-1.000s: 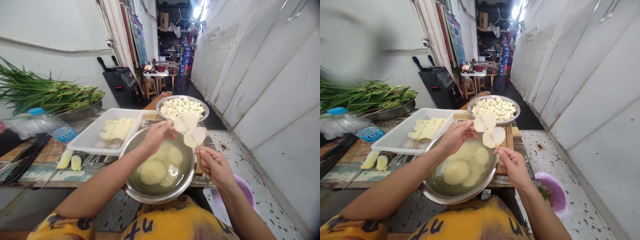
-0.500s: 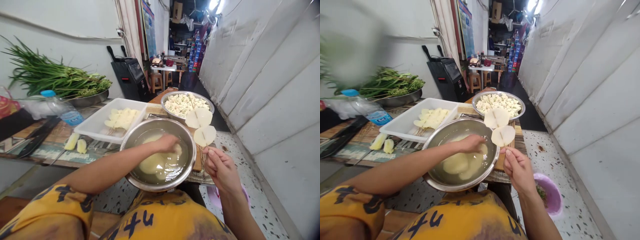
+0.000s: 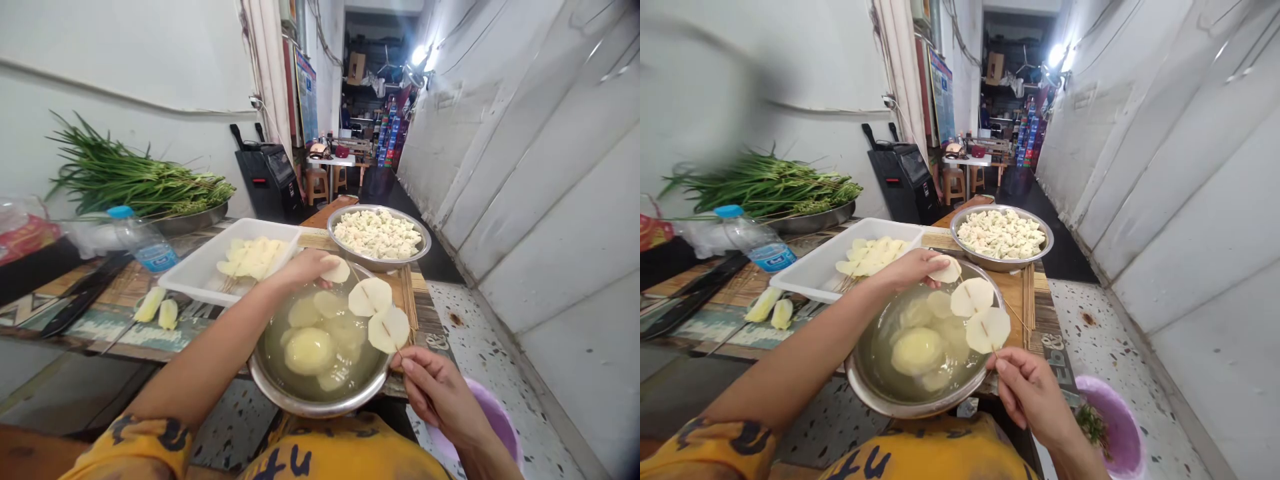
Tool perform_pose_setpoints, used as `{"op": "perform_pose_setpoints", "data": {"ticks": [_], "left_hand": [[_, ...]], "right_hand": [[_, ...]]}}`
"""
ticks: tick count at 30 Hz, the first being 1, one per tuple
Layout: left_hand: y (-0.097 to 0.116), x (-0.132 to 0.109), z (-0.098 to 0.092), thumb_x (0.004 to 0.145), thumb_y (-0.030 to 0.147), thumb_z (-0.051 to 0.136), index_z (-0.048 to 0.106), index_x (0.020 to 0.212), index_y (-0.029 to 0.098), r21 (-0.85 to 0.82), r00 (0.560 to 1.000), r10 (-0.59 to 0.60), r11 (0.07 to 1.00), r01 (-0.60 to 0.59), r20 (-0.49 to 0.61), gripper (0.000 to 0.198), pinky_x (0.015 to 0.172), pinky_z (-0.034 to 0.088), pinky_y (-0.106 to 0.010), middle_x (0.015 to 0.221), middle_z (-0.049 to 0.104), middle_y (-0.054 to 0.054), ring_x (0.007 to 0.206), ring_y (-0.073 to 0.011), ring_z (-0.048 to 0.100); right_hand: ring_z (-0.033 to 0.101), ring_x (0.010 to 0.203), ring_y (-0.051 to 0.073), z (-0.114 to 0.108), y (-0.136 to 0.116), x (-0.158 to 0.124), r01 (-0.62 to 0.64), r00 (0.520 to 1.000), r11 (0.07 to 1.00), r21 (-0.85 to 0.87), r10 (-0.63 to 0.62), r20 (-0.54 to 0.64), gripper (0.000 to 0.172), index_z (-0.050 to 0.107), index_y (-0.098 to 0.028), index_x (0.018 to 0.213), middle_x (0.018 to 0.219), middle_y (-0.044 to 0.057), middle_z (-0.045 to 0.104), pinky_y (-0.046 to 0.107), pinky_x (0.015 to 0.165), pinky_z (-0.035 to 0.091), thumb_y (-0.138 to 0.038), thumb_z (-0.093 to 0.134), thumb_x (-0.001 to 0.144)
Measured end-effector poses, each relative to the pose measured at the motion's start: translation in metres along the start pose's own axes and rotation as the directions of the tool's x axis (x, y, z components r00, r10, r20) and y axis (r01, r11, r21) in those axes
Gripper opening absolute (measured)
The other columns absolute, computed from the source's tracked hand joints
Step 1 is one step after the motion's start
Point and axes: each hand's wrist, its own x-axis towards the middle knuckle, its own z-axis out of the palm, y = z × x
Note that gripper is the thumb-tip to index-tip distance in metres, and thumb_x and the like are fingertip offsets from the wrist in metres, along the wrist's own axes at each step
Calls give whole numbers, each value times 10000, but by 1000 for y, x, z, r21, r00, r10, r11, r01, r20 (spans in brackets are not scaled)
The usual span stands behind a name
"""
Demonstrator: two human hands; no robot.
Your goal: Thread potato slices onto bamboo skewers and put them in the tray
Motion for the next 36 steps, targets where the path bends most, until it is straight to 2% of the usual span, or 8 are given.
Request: {"op": "perform_pose_setpoints", "data": {"ticks": [3,5,9,13,22,26,30,36], "left_hand": [[5,-3,2,697,329,647,661,842,105,-203,1000,-7,979,10,16,268,570,474,-257,806,670,-119,601,-140,604],[6,-5,3,705,295,643,645,899,107,-263,999,41,964,-39,4,270,597,473,-263,848,664,-120,645,-141,607],[5,-4,5,705,306,629,641,922,130,-161,982,159,971,-175,-102,279,607,465,-246,872,661,-81,739,-155,603],[4,-3,7,677,309,643,652,882,131,-59,957,192,976,-209,-218,271,571,455,-233,820,671,-62,720,-154,593],[5,-6,12,607,348,719,650,796,114,-135,936,155,969,-206,-315,308,612,504,-287,739,674,-59,606,-137,602],[6,-5,14,581,348,735,659,805,111,-165,923,165,958,-233,-347,334,637,524,-309,764,676,-55,651,-152,613],[9,-6,16,559,342,744,658,779,107,-189,923,130,959,-209,-362,333,638,531,-316,737,669,-50,660,-158,614],[11,-9,19,601,333,710,663,827,104,-97,916,177,969,-225,-360,324,627,518,-304,751,672,-53,640,-156,610]], "right_hand": [[167,317,27,2,1,0,29,998,997,-76,-34,-57,282,595,-133,912,380,-121,281,173,330,104,-403,543,850],[167,339,29,4,1,0,30,997,995,-97,-36,-66,293,598,-128,896,395,-119,254,178,343,103,-412,549,844],[156,342,28,6,1,3,18,997,994,-105,-26,-74,309,600,-127,882,400,-117,240,184,346,78,-429,550,839],[155,344,28,6,4,5,21,996,996,-86,-29,-87,285,599,-134,892,398,-119,231,183,349,79,-412,553,845],[142,343,24,5,7,5,24,994,998,-54,-30,-106,306,606,-126,912,393,-120,239,181,347,78,-419,560,837],[142,340,23,5,6,4,21,993,999,-41,-26,-117,318,606,-117,921,389,-124,233,177,341,81,-419,566,831],[136,338,23,4,8,3,17,993,999,-28,-20,-118,320,610,-119,920,388,-127,222,177,337,81,-422,570,826],[129,335,22,5,7,3,19,992,999,-26,-22,-125,328,608,-115,913,386,-128,224,180,335,72,-428,573,821]]}}
